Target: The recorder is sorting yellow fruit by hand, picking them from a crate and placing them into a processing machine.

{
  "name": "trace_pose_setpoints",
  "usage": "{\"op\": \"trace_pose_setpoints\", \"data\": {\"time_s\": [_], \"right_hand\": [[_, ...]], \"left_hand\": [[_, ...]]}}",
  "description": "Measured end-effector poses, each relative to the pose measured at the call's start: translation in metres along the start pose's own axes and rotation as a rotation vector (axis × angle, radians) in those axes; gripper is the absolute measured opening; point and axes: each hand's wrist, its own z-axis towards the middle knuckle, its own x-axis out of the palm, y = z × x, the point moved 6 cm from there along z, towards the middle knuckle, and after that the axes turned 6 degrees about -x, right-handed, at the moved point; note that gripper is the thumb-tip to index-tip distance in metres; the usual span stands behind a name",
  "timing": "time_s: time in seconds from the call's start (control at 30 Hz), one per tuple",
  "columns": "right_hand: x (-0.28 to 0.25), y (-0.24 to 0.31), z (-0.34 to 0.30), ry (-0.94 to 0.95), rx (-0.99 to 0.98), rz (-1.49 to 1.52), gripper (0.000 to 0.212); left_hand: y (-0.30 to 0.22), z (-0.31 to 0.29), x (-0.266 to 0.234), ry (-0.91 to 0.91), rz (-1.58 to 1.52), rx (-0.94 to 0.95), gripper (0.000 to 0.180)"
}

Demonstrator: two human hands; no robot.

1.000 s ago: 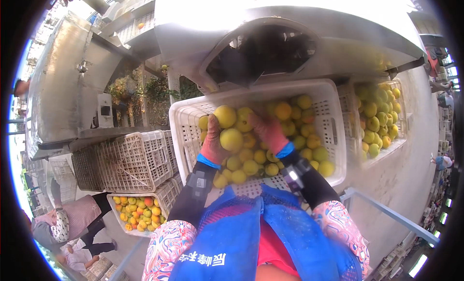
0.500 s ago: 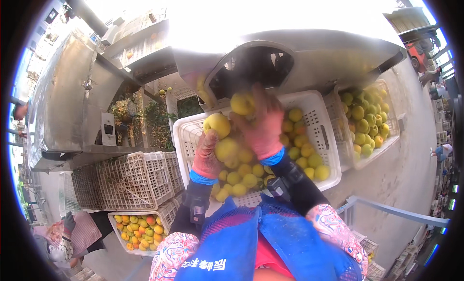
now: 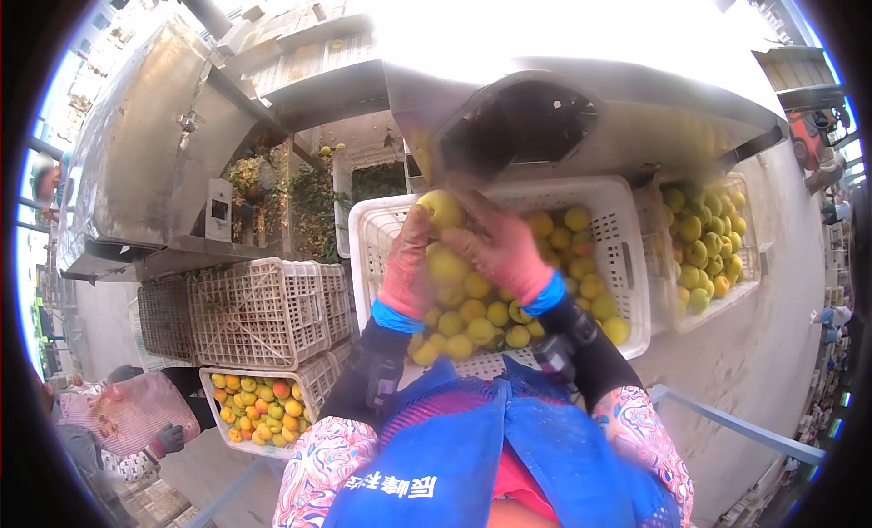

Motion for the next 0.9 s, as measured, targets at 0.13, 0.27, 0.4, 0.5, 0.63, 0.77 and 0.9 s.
{"op": "trace_pose_setpoints", "data": {"time_s": [0.13,0.27,0.4,0.5,0.63,0.77,0.9], "right_hand": [[-0.008,0.021,-0.006,-0.113,0.173,0.236,0.072],[-0.024,0.004,0.001,-0.212,0.115,-0.164,0.075],[-0.026,-0.016,0.011,-0.309,-0.073,-0.406,0.068],[-0.02,-0.042,0.031,-0.281,-0.102,-0.454,0.058],[-0.004,-0.074,0.064,-0.349,-0.085,-0.889,0.051],[-0.021,-0.039,0.059,-0.237,0.066,-0.427,0.057],[-0.008,0.014,0.01,-0.095,-0.01,-0.096,0.069]], "left_hand": [[0.001,0.003,0.002,-0.025,0.195,-0.01,0.055],[-0.009,0.011,0.018,-0.033,0.839,0.285,0.055],[0.017,0.018,-0.007,-0.017,0.095,-0.104,0.048],[0.016,0.02,-0.005,0.068,-0.037,-0.095,0.045],[0.016,0.021,0.004,0.051,-0.166,-0.09,0.044],[0.01,0.013,0.003,0.165,-0.424,-0.066,0.039],[-0.001,0.008,0.008,0.136,0.007,0.133,0.038]]}}
